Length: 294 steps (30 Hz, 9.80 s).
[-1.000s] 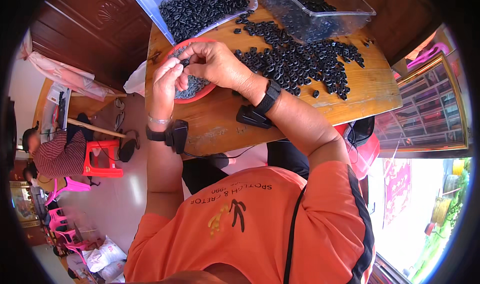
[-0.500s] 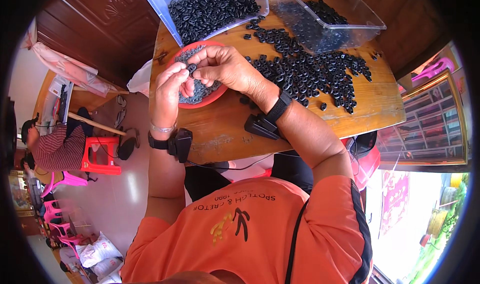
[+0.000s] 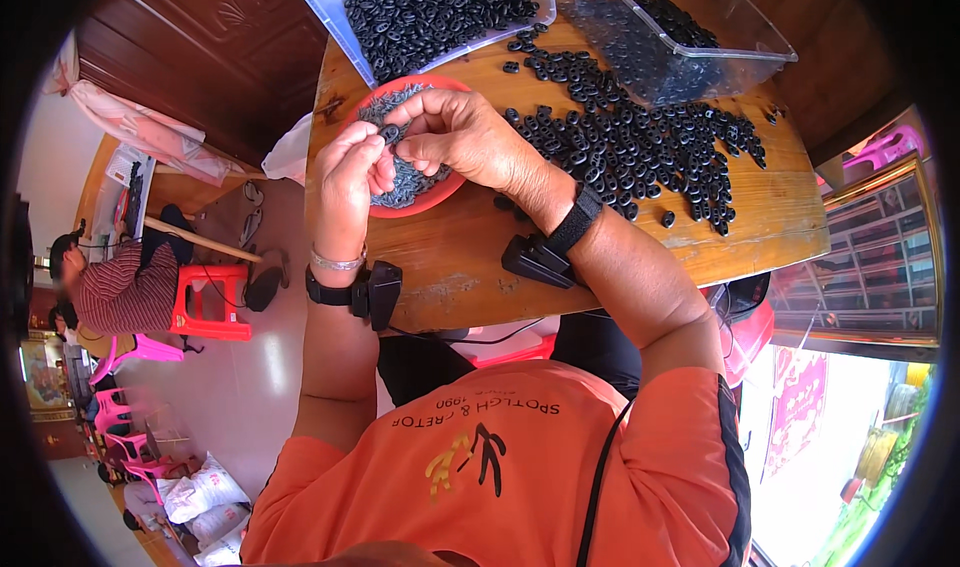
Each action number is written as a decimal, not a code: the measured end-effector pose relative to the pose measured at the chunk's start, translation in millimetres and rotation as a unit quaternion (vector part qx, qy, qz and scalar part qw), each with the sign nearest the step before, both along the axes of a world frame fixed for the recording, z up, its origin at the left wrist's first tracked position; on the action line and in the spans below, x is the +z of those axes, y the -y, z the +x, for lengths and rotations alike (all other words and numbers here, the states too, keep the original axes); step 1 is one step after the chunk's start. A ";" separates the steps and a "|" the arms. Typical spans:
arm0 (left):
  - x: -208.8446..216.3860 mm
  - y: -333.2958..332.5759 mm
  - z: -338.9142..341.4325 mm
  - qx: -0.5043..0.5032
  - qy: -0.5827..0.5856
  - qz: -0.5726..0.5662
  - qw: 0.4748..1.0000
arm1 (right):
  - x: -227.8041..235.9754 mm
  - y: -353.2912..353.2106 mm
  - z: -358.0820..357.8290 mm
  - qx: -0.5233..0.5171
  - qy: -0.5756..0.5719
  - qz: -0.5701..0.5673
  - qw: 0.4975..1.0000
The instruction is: Manually inspecting and sorting small black plastic ring-like parts from a bulk container into a separate bowl.
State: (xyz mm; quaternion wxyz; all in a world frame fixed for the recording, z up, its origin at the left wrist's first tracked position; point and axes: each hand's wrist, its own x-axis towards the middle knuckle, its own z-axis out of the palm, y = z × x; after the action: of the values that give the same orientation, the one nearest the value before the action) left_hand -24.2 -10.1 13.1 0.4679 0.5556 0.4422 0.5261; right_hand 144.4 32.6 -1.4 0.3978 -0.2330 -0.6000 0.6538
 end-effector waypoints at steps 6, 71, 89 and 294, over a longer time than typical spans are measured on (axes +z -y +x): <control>2.1 3.6 4.7 0.015 -0.009 0.006 1.000 | 4.0 2.7 -0.7 -0.004 -0.006 -0.016 1.000; -7.6 -3.4 -0.1 -0.021 0.041 0.026 0.999 | 11.2 -1.1 5.6 0.018 0.016 0.097 0.995; -10.3 -9.8 2.9 -0.040 -0.037 0.046 0.997 | 8.9 3.6 6.4 -0.027 -0.004 0.134 0.991; -22.2 -19.1 4.1 -0.024 0.004 0.076 0.997 | 4.2 -22.9 9.2 -0.121 0.188 0.148 0.963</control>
State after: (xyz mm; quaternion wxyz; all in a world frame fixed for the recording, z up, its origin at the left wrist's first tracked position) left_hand -20.1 9.0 -9.1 0.4389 0.5976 0.3858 0.5490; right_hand 153.6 55.5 2.8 0.3843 -0.3608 -0.7213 0.4493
